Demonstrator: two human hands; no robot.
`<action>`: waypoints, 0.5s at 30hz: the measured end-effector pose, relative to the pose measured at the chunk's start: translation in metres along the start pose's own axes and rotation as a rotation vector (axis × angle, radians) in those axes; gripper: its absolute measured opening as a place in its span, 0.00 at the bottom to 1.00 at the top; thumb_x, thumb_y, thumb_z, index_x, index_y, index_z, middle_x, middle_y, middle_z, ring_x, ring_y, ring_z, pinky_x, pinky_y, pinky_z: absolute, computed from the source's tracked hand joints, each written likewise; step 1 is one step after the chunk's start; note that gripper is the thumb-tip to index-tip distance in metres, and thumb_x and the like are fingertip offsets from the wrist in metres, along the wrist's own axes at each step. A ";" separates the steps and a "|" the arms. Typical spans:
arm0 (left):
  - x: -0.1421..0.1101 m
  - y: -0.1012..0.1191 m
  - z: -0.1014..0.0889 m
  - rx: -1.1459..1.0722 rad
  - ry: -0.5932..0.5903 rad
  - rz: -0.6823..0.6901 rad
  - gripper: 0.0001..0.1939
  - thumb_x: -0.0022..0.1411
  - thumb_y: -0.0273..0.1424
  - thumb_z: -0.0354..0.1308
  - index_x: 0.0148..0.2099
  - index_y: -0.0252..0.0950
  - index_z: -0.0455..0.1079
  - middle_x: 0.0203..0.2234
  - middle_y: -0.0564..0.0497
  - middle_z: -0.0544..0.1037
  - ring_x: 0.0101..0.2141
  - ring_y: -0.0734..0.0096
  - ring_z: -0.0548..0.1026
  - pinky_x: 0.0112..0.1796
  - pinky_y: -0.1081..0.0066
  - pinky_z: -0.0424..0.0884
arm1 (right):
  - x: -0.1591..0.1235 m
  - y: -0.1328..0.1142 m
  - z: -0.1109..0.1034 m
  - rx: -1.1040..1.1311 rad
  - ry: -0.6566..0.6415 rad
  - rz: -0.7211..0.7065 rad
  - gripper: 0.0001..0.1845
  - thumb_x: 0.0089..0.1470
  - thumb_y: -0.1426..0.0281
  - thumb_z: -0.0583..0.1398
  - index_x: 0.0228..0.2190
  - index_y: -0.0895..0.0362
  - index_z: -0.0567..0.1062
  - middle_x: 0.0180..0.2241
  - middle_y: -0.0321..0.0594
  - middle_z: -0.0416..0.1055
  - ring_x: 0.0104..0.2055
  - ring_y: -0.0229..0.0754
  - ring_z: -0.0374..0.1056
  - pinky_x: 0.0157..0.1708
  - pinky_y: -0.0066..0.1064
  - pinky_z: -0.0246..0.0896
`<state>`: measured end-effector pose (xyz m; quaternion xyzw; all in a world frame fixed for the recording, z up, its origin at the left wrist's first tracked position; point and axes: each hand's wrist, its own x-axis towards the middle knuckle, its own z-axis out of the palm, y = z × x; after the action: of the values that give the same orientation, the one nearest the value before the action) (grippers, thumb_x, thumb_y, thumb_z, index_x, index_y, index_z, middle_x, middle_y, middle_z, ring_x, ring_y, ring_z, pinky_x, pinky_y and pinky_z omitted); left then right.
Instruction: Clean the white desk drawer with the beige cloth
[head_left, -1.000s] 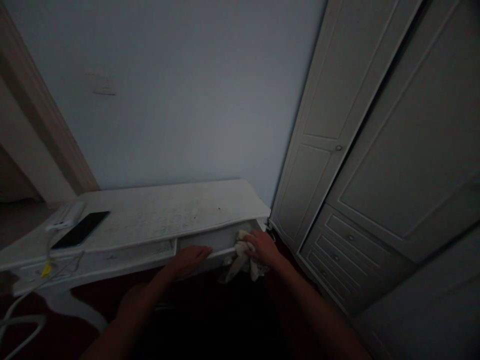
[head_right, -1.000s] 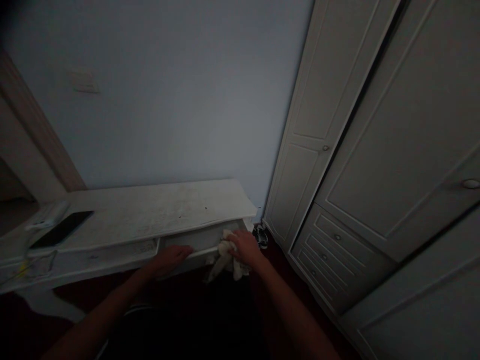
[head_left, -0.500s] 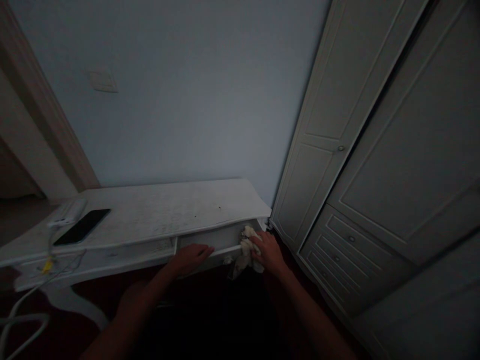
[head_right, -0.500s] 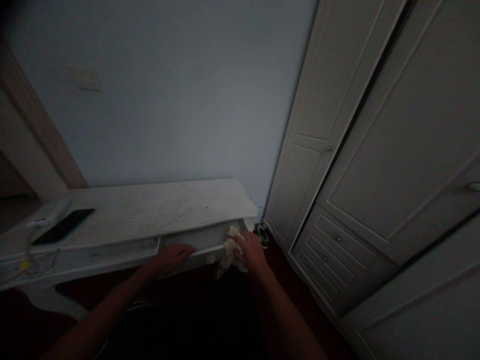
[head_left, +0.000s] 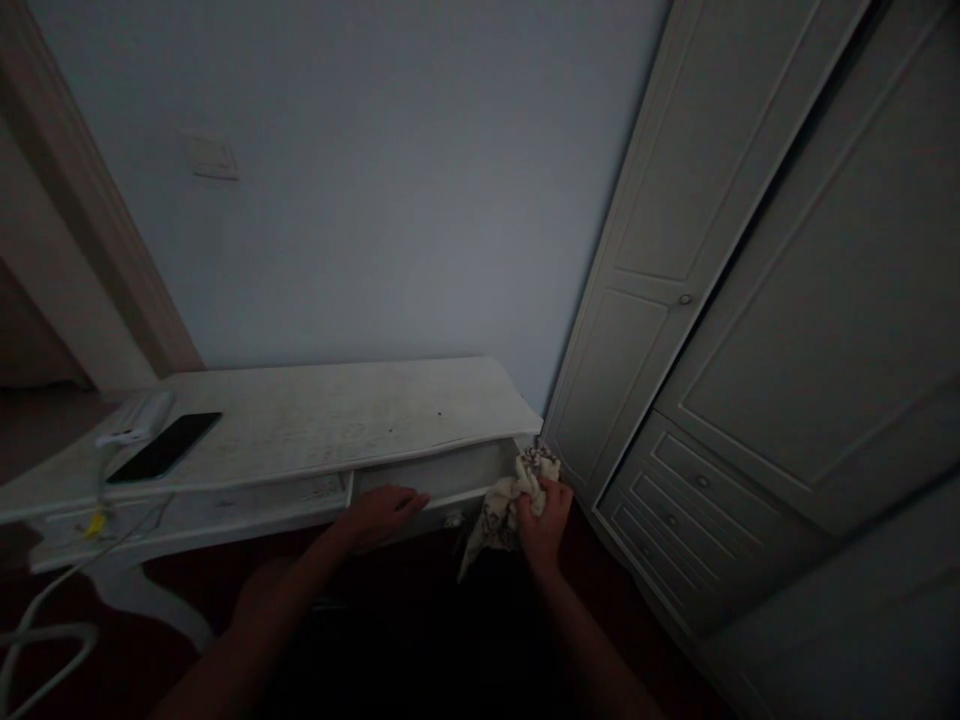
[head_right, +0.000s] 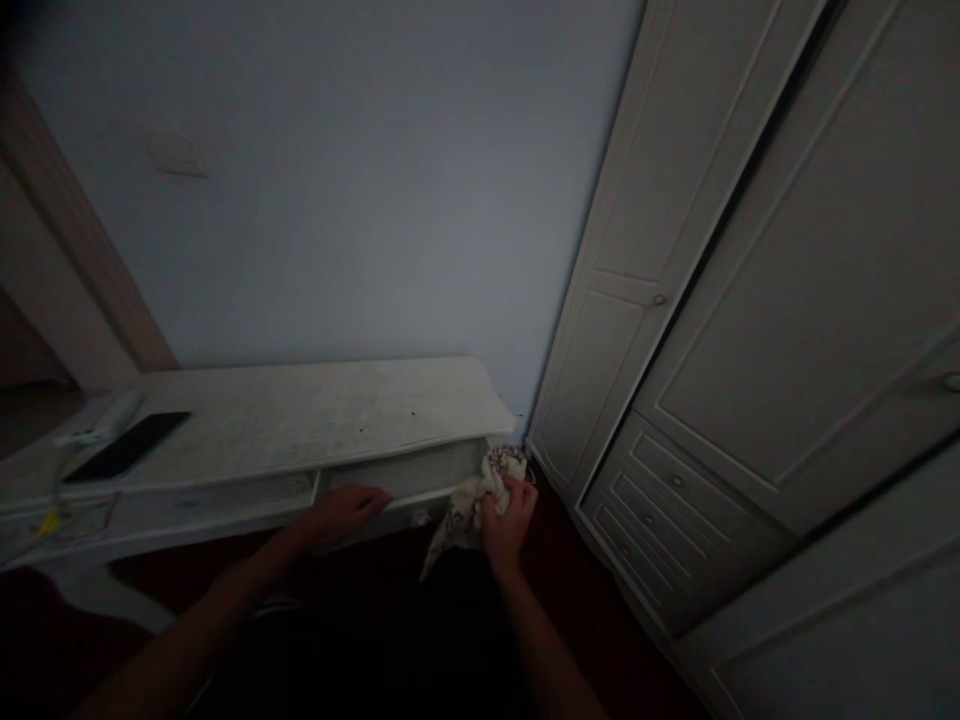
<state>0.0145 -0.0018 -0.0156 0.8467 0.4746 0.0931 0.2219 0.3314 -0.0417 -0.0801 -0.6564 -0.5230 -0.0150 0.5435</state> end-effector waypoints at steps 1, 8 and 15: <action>0.000 0.000 0.000 0.009 -0.007 0.003 0.38 0.72 0.58 0.33 0.38 0.40 0.76 0.34 0.46 0.81 0.36 0.56 0.78 0.36 0.66 0.63 | -0.010 -0.004 0.007 -0.017 -0.022 0.053 0.19 0.57 0.63 0.55 0.47 0.59 0.72 0.47 0.55 0.62 0.52 0.60 0.63 0.55 0.48 0.60; 0.001 -0.006 0.005 0.058 -0.016 -0.023 0.40 0.70 0.61 0.33 0.37 0.39 0.78 0.35 0.43 0.82 0.38 0.57 0.78 0.39 0.65 0.65 | -0.038 -0.029 0.033 0.083 0.016 0.184 0.10 0.52 0.65 0.58 0.38 0.52 0.71 0.40 0.49 0.65 0.45 0.58 0.65 0.49 0.46 0.63; 0.003 -0.010 0.010 0.087 0.006 -0.023 0.41 0.70 0.61 0.34 0.40 0.37 0.80 0.37 0.41 0.83 0.39 0.55 0.79 0.40 0.64 0.66 | 0.039 -0.027 -0.043 0.210 0.398 -0.014 0.10 0.48 0.64 0.61 0.34 0.54 0.70 0.35 0.37 0.63 0.39 0.46 0.63 0.44 0.38 0.60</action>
<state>0.0120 0.0020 -0.0290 0.8497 0.4885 0.0723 0.1847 0.3541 -0.0503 -0.0206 -0.5768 -0.4086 -0.0935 0.7012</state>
